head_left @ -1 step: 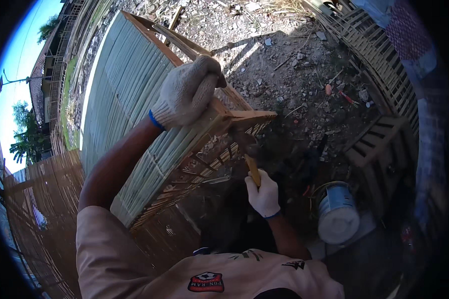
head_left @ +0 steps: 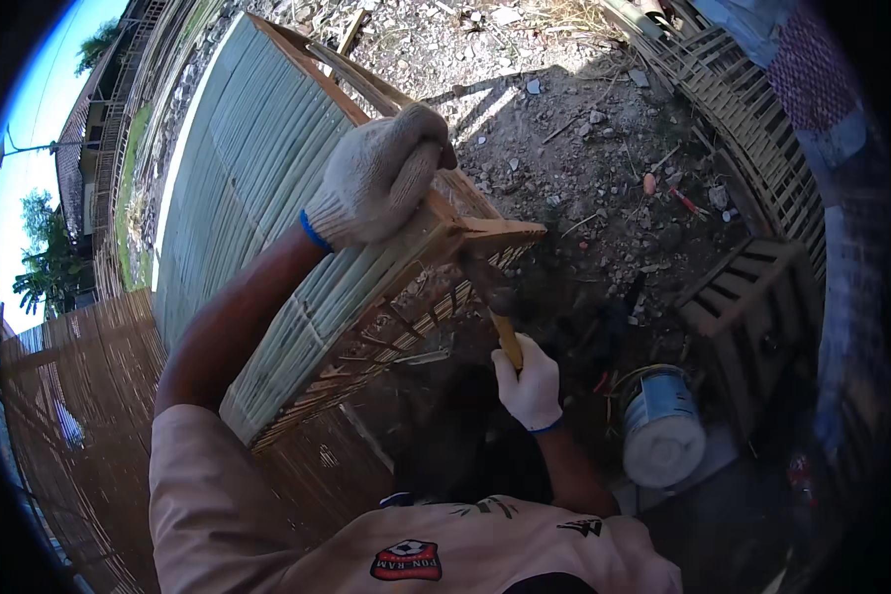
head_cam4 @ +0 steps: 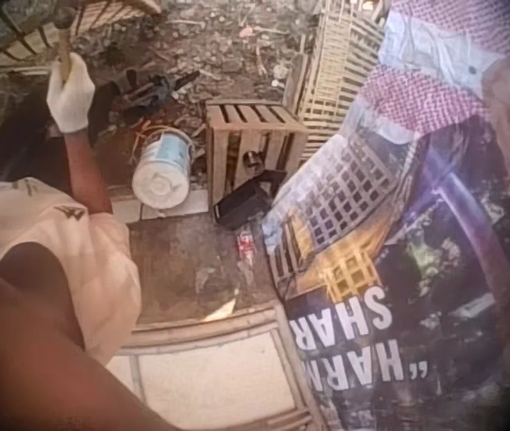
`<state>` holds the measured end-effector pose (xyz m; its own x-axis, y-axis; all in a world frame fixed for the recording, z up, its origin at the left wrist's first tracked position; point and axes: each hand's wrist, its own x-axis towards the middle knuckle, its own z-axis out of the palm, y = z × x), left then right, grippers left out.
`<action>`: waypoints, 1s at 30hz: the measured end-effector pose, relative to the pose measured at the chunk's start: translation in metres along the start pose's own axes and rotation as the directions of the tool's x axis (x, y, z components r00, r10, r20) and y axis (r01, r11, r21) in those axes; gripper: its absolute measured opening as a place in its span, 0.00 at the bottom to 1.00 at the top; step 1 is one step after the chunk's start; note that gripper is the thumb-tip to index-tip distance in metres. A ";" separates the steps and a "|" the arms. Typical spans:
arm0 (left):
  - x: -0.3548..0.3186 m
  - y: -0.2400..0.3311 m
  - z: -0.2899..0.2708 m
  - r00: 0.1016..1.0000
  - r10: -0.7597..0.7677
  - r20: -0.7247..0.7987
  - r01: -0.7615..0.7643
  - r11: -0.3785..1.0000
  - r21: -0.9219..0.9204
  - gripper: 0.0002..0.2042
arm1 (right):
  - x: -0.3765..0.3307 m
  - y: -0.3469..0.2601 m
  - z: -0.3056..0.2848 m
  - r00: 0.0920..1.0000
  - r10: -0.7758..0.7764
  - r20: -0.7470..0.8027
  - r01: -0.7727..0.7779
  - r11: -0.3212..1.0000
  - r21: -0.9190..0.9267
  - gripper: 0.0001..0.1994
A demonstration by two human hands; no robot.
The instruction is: Assembling a wooden lattice structure by hammering nails and fitting wooden components.
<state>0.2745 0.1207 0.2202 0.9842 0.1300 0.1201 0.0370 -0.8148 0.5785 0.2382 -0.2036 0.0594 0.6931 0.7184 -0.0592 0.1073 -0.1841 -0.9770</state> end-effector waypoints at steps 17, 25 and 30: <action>-0.020 -0.015 0.012 0.973 -0.053 -0.224 0.102 0.972 0.214 0.17 | 0.098 0.003 -0.077 0.568 -0.587 0.577 0.823 0.400 -0.403 0.24; -0.020 -0.030 0.029 0.921 0.127 -0.369 -0.006 0.950 0.312 0.14 | 0.146 0.051 -0.071 0.583 -0.705 0.404 0.781 0.348 -0.519 0.21; -0.013 -0.030 0.027 0.852 0.343 -0.395 -0.097 0.845 0.526 0.13 | 0.152 0.082 -0.057 0.544 -0.789 0.286 0.805 0.394 -0.443 0.18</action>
<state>0.2654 0.1281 0.1796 0.7831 0.0541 0.6195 0.0271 -0.9982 0.0529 0.3932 -0.1480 -0.0183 0.0885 0.7282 0.6797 0.9163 0.2081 -0.3422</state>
